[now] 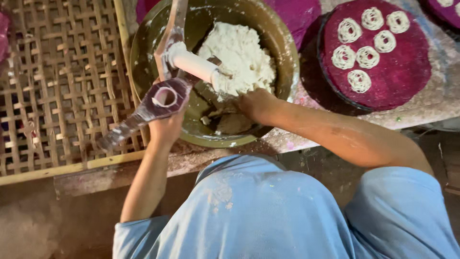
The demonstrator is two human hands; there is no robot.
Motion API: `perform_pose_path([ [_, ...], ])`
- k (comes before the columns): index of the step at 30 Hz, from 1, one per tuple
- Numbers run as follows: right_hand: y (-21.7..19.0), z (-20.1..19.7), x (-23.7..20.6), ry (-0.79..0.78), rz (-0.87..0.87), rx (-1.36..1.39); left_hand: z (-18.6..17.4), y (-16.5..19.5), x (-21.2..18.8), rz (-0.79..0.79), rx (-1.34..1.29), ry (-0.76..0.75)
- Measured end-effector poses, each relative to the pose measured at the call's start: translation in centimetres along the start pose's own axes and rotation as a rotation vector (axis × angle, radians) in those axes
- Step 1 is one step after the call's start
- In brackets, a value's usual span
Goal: The person scoops dough from a large bowl into a handheld noodle press and squeezes the press to extrude noodle strands into round nests on pink trays, cutting the strands free and filling tray after tray with finished nests.
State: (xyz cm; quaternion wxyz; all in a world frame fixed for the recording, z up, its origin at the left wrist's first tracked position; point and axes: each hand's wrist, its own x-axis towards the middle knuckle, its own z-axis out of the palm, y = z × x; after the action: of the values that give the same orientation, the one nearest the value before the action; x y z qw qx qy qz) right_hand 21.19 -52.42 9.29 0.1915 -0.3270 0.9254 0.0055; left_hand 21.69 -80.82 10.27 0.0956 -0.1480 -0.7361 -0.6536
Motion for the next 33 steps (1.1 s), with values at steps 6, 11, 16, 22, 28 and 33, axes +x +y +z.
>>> perform_pose_path([
  [6, -0.2, -2.7, -1.4, -0.049, 0.038, 0.050, 0.4, -0.3, -0.6, 0.141, 0.117, 0.042],
  [11, 0.0, -2.5, -0.6, -0.104, -0.058, -0.313, 0.3, -0.9, -0.4, 0.106, -0.057, 0.019],
  [16, -1.3, -0.9, 2.3, -0.010, -0.341, -0.766, 0.7, -2.1, -0.8, -0.169, -0.379, 0.126],
  [22, -2.9, -3.1, 2.1, -0.288, 0.058, -0.134, 0.1, -1.7, -0.7, -0.039, -0.205, 0.104],
  [28, -1.9, -2.5, -1.7, -0.203, 0.261, 0.387, -0.4, -1.1, -0.6, -0.008, 0.015, 0.071],
  [33, -3.9, -4.1, -1.6, -0.250, 0.099, 0.366, -0.6, -0.9, 0.0, 0.030, -0.073, 0.033],
])
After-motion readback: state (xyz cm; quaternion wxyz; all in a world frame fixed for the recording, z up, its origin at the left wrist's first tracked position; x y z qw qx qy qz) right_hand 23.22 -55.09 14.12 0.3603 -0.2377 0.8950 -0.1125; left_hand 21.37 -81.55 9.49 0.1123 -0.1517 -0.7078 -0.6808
